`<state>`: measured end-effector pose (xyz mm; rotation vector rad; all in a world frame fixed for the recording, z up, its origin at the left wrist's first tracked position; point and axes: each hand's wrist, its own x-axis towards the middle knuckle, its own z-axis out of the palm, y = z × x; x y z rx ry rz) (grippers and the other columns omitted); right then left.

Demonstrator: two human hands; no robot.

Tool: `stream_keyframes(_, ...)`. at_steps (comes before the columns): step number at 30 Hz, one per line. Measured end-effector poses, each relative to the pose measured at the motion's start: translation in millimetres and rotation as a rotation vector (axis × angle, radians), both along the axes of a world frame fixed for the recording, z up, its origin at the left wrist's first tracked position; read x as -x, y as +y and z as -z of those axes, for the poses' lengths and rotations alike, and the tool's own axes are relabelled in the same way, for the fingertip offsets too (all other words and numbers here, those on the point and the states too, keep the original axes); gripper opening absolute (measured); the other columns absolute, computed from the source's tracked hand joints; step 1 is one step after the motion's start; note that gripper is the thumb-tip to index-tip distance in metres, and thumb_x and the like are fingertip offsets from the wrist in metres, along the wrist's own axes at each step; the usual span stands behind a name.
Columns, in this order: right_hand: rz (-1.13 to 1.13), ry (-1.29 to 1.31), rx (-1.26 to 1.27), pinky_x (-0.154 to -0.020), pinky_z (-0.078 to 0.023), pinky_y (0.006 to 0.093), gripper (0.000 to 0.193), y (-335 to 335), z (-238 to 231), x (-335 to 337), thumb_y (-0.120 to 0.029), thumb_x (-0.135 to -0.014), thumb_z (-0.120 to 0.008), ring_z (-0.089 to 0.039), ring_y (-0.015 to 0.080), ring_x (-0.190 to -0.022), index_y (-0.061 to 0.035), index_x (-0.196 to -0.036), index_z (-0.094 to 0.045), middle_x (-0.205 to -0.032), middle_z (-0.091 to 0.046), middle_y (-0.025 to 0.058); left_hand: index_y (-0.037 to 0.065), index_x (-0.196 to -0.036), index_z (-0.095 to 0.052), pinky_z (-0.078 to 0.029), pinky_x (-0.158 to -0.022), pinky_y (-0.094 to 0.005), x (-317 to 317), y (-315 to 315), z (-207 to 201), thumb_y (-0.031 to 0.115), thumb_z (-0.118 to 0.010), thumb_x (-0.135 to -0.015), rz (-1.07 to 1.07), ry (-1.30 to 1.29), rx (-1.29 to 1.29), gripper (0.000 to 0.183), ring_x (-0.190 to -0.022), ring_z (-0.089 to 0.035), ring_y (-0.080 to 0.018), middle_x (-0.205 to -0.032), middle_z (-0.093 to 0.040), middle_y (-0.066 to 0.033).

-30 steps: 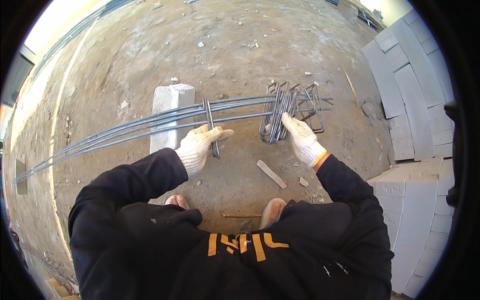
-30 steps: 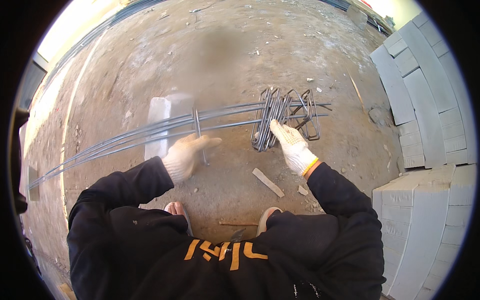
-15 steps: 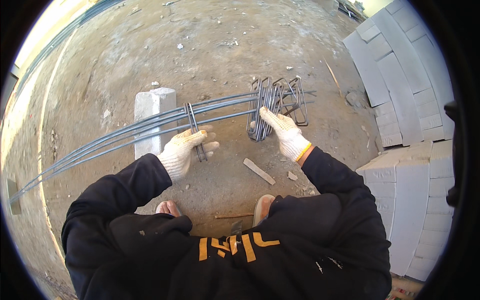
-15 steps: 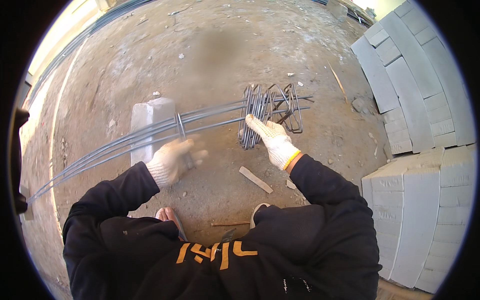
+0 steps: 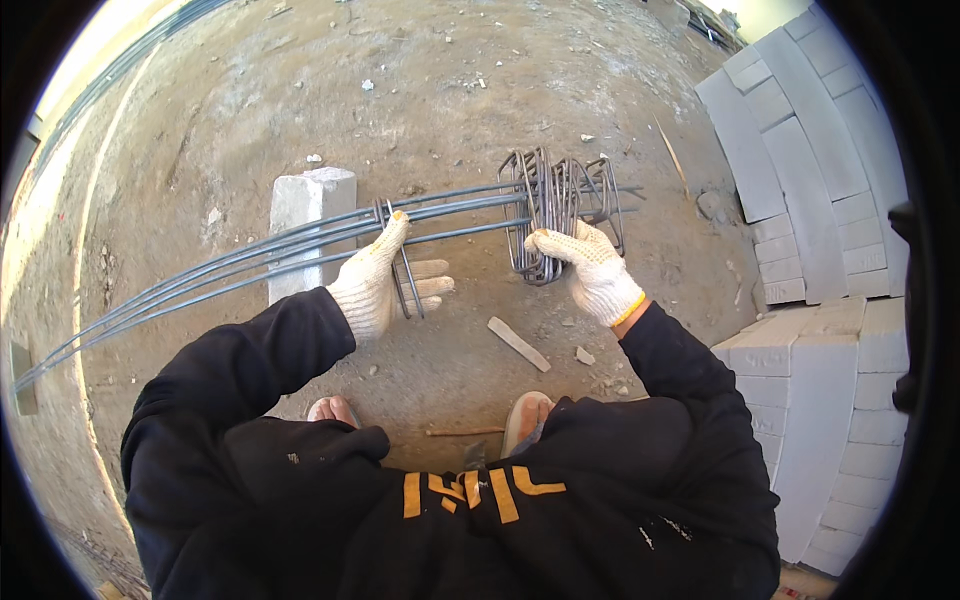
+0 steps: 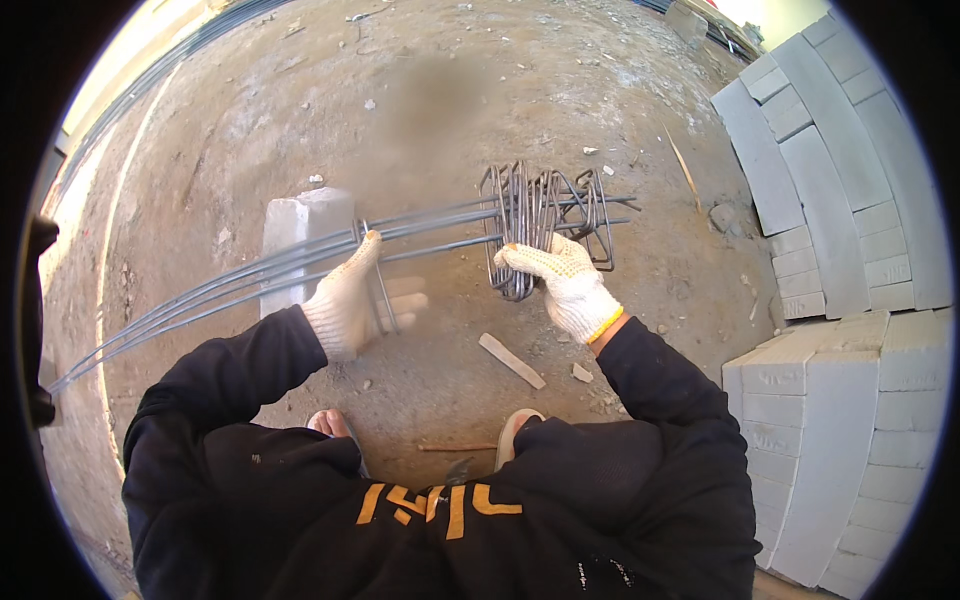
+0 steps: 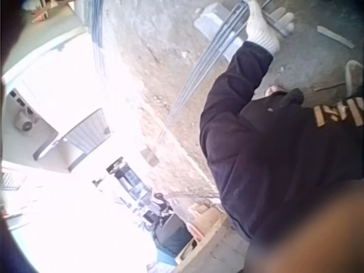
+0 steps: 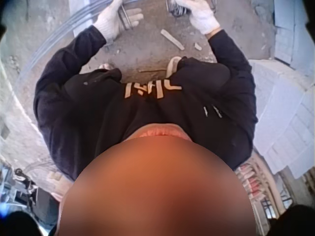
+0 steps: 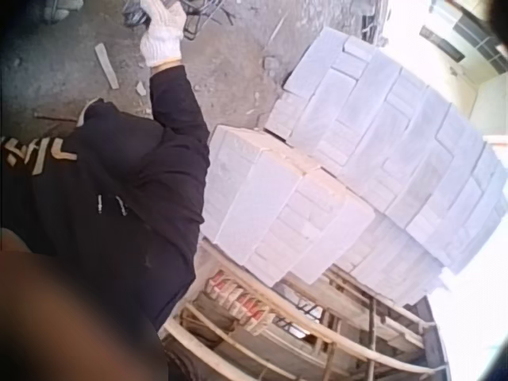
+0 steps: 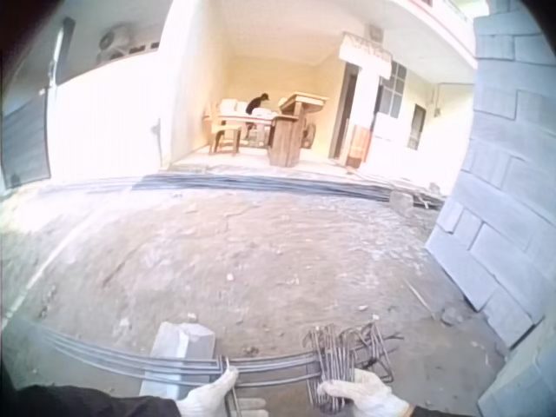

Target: The person gathers pre-bent rebar stirrups from the floor and threads them onto three parallel rebar rods laid on a concrete block. They slide each stirrup into place and adjust spacing along the rods to form a rebar cage segment.

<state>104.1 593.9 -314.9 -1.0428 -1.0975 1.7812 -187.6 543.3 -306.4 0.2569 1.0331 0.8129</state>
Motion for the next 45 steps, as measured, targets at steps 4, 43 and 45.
stream_keyframes(4,-0.204,-0.132,-0.139,-0.090,-0.053,0.0297,0.020,4,16,20,-0.011,-0.095,-0.063,-0.069,0.0170,-0.101,-0.0037,-0.111,-0.071,-0.109,-0.073,0.0112,0.013,-0.148,-0.032,-0.051,-0.091,-0.0509,-6,2,2,0.055,-0.049,-0.101,-0.040,-0.066,0.051,0.065,-0.114,-0.060,-0.0390,-0.137,-0.051,-0.0244)
stream_keyframes(43,-0.214,-0.679,-0.302,-0.059,-0.053,0.0316,0.028,-1,-29,92,-0.027,-0.096,-0.065,-0.068,0.0175,-0.065,-0.0003,-0.101,-0.071,-0.083,-0.071,0.0096,0.006,-0.108,-0.068,-0.055,-0.079,-0.0362,22,-9,46,0.009,-0.068,-0.094,0.090,0.041,-0.199,0.014,-0.087,-0.066,-0.0168,-0.099,-0.069,-0.0046)
stream_keyframes(45,-0.105,-0.641,-0.318,-0.050,-0.050,0.0257,0.024,4,-43,91,-0.021,-0.095,-0.067,-0.064,0.0106,-0.056,0.0013,-0.100,-0.071,-0.077,-0.071,0.0066,0.006,-0.108,-0.067,-0.055,-0.079,-0.0375,22,-9,46,0.009,-0.068,-0.094,0.088,0.065,-0.213,0.014,-0.087,-0.066,-0.0175,-0.098,-0.069,-0.0046)
